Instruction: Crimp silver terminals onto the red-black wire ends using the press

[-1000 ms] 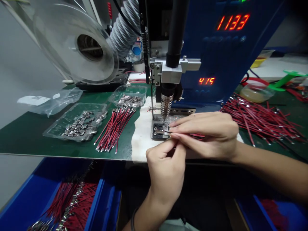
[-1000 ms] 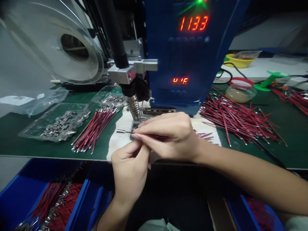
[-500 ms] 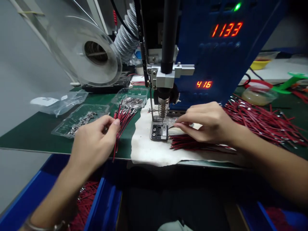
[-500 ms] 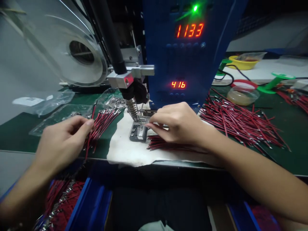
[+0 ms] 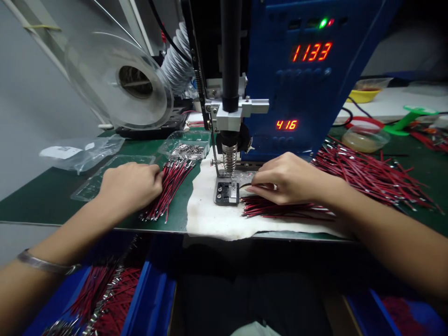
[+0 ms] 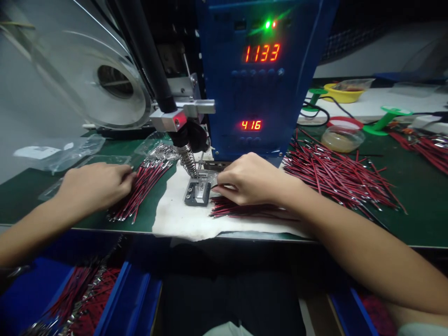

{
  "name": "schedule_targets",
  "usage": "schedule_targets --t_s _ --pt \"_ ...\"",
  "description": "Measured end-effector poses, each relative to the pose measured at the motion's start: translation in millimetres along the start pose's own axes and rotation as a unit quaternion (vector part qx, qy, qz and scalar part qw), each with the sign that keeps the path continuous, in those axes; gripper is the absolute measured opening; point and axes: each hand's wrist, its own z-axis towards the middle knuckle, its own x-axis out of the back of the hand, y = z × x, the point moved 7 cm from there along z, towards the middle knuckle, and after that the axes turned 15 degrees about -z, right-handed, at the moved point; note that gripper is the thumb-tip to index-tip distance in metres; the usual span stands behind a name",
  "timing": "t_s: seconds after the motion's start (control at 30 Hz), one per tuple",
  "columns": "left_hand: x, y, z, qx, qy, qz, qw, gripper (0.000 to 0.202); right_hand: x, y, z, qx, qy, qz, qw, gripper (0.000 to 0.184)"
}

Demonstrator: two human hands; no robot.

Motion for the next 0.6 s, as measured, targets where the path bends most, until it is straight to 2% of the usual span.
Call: schedule_targets --t_s 0.1,0.2,0.53,0.6 --pt "-1.1 6 3 -0.05 0.028 0.043 0.997 0.044 -2 -2 0 0.001 -0.007 0.005 1.0 0.033" --pt "-6.2 10 6 -0.084 0.033 0.071 0.993 0.044 -2 -3 2 0.001 -0.011 0.005 1.0 0.033" --pt "-11.0 10 5 -0.099 0.038 0.082 0.991 0.046 -5 -3 0 0.004 -0.033 0.021 0.999 0.033" --pt "-9.3 10 3 -0.104 0.058 0.086 0.989 0.048 -4 -3 0 0.006 -0.041 0.037 0.998 0.032"
